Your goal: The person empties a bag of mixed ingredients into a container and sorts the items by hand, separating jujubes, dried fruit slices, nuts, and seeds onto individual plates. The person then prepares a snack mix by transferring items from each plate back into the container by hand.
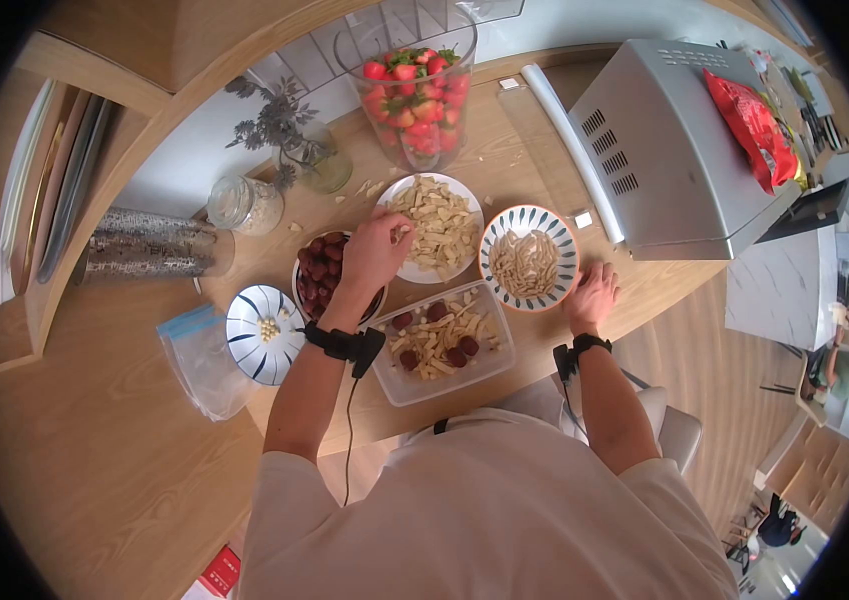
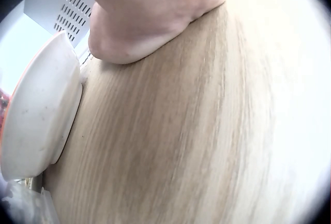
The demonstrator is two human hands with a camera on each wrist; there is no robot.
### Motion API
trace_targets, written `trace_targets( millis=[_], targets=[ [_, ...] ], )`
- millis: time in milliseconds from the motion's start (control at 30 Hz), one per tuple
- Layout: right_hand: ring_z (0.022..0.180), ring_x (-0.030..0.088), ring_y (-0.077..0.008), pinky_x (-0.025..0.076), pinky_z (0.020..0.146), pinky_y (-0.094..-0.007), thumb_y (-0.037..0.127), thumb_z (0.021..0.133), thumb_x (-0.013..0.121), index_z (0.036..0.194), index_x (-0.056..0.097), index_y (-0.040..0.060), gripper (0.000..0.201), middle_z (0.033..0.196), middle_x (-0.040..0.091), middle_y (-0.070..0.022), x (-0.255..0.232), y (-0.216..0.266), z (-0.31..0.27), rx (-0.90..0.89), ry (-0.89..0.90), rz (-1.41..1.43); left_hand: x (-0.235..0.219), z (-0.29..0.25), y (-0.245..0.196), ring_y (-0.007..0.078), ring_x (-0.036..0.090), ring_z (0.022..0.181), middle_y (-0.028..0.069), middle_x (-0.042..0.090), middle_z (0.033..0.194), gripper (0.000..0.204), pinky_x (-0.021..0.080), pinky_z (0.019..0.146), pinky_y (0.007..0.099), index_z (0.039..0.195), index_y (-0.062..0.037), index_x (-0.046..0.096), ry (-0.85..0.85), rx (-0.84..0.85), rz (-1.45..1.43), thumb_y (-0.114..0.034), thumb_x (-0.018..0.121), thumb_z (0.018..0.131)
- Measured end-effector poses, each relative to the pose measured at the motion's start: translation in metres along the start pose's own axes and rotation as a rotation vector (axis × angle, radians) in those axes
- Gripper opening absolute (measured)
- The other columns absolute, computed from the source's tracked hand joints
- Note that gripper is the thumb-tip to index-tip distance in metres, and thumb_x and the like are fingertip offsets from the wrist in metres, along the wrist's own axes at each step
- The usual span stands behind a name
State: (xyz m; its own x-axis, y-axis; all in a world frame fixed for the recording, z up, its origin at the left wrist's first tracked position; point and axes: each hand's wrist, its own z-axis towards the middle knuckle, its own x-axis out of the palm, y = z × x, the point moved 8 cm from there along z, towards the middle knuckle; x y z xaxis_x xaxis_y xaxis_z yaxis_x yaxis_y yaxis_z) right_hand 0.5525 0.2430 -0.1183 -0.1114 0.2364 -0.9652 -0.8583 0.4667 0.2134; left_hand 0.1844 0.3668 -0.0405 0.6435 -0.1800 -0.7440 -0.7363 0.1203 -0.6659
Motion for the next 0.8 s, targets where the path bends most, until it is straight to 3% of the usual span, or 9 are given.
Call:
trace_targets(
  millis=[133,267,500,800],
  targets=[
    [0.098,0.052,-0.0324,0.038,0.086,-0.0457,0.028,0.083,0.055,0.086,0.054,0.0089,0.020,0.095,0.055,-0.0106,0.000,0.000,0.000,0.001,0.004,0.002,-0.001,0.001,0.003,0.0208,0.060,0.063,0.0100,0.064,0.077,0.016,0.049,0.062,0.0326,0.093,-0.0050,0.069,-0.026,0.019,-0.056,-0.018,0.071,0.084],
    [0.098,0.052,-0.0323,0.038,0.086,-0.0454,0.028,0.083,0.055,0.085,0.054,0.0091,0.019,0.095,0.055,-0.0104,0.000,0.000,0.000,-0.001,-0.002,-0.009,0.004,0.001,0.011,0.0239,0.063,0.064,0.0091,0.065,0.079,0.015,0.051,0.062,0.0346,0.092,-0.0070,0.069,0.018,-0.059,-0.137,-0.020,0.069,0.085],
    [0.099,0.052,-0.0320,0.038,0.086,-0.0452,0.029,0.083,0.055,0.084,0.053,0.0091,0.020,0.095,0.055,-0.0102,0.000,0.000,0.000,-0.002,0.010,-0.008,0.000,-0.005,0.008,0.0196,0.061,0.061,0.0089,0.066,0.077,0.018,0.049,0.059,0.0312,0.094,-0.0033,0.066,-0.002,-0.079,-0.225,-0.020,0.068,0.087],
    [0.100,0.052,-0.0328,0.037,0.087,-0.0458,0.026,0.083,0.055,0.091,0.055,0.0080,0.020,0.099,0.055,-0.0116,0.003,-0.001,-0.001,-0.006,0.023,-0.020,-0.026,-0.038,-0.050,0.0127,0.057,0.060,0.0052,0.066,0.077,0.012,0.046,0.059,0.0271,0.092,-0.0019,0.063,0.125,0.048,-0.387,-0.013,0.066,0.089]
  ],
)
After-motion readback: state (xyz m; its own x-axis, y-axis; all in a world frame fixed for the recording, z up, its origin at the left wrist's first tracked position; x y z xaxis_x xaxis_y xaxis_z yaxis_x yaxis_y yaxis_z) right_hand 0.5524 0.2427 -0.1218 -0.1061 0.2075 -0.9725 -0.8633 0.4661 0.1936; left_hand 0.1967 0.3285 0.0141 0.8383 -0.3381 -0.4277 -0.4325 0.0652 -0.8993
